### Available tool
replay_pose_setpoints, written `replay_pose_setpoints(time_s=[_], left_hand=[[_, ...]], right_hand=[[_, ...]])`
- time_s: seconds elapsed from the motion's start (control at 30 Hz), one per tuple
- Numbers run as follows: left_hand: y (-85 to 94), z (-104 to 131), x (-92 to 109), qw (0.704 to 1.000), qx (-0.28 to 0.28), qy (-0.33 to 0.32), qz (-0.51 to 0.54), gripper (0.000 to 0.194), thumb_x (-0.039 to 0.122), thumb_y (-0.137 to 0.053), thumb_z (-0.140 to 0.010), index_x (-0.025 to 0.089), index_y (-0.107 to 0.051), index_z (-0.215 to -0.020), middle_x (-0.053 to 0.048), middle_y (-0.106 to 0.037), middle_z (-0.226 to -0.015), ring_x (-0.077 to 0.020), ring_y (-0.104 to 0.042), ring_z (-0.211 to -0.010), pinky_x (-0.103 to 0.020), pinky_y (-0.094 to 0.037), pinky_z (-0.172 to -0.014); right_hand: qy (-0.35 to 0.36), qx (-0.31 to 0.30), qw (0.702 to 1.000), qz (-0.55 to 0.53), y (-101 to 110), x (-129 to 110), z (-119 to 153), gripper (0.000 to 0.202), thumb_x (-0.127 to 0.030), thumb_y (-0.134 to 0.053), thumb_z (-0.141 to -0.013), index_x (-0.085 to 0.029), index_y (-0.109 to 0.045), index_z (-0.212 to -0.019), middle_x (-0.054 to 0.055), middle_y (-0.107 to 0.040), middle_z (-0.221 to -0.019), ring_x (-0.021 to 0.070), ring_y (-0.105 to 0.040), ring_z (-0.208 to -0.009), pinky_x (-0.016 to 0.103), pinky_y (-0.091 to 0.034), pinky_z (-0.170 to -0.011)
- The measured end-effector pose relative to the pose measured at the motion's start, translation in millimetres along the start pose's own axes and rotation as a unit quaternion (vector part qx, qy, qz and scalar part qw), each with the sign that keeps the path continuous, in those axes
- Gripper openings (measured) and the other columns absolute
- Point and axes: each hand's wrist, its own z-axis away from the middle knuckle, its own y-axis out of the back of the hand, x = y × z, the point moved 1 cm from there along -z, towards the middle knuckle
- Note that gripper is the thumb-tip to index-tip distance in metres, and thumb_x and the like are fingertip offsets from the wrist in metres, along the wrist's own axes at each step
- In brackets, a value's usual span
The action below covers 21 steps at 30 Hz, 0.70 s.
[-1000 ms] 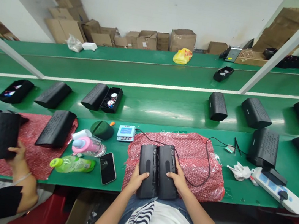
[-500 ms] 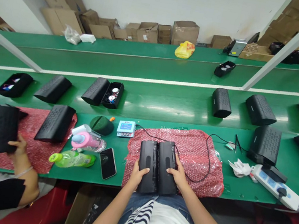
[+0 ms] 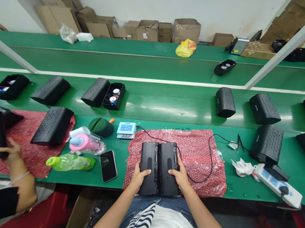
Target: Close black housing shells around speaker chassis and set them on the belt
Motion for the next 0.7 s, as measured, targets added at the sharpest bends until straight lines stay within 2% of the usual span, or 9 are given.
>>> replay_pose_setpoints(time_s=[0.17, 0.43, 0.7], left_hand=[[1.0, -1.4, -1.4, 1.0, 0.007, 0.0, -0.007, 0.071, 0.016, -0.068, -0.059, 0.021, -0.043, -0.124, -0.01, -0.063, -0.112, -0.0197, -0.063, -0.09, -0.034, -0.05, -0.082], [0.7, -1.0, -0.5, 1.0, 0.008, 0.017, -0.007, 0.07, 0.016, -0.068, -0.06, 0.022, -0.041, -0.125, -0.009, -0.064, -0.107, -0.0197, -0.065, -0.084, -0.035, -0.052, -0.077], [2.9, -4.7, -5.2, 1.0, 0.005, 0.004, -0.013, 0.068, 0.017, -0.069, -0.06, 0.022, -0.043, -0.123, -0.01, -0.061, -0.114, -0.0198, -0.063, -0.09, -0.034, -0.051, -0.081]], right_hand=[[-0.008, -0.002, 1.0, -0.005, -1.5, -3.3, 1.2, 0.085, -0.019, -0.062, -0.053, -0.028, -0.043, -0.136, 0.0, -0.047, -0.139, 0.0253, -0.051, -0.118, 0.042, -0.034, -0.105], [0.015, -0.004, 1.0, -0.018, -2.1, -1.3, 0.3, 0.086, -0.017, -0.062, -0.054, -0.029, -0.042, -0.136, -0.002, -0.048, -0.138, 0.0237, -0.045, -0.125, 0.039, -0.035, -0.106], [0.018, -0.001, 1.0, -0.002, 0.1, 4.7, -2.2, 0.085, -0.018, -0.062, -0.055, -0.03, -0.042, -0.136, -0.001, -0.043, -0.142, 0.0242, -0.041, -0.129, 0.042, -0.027, -0.111]])
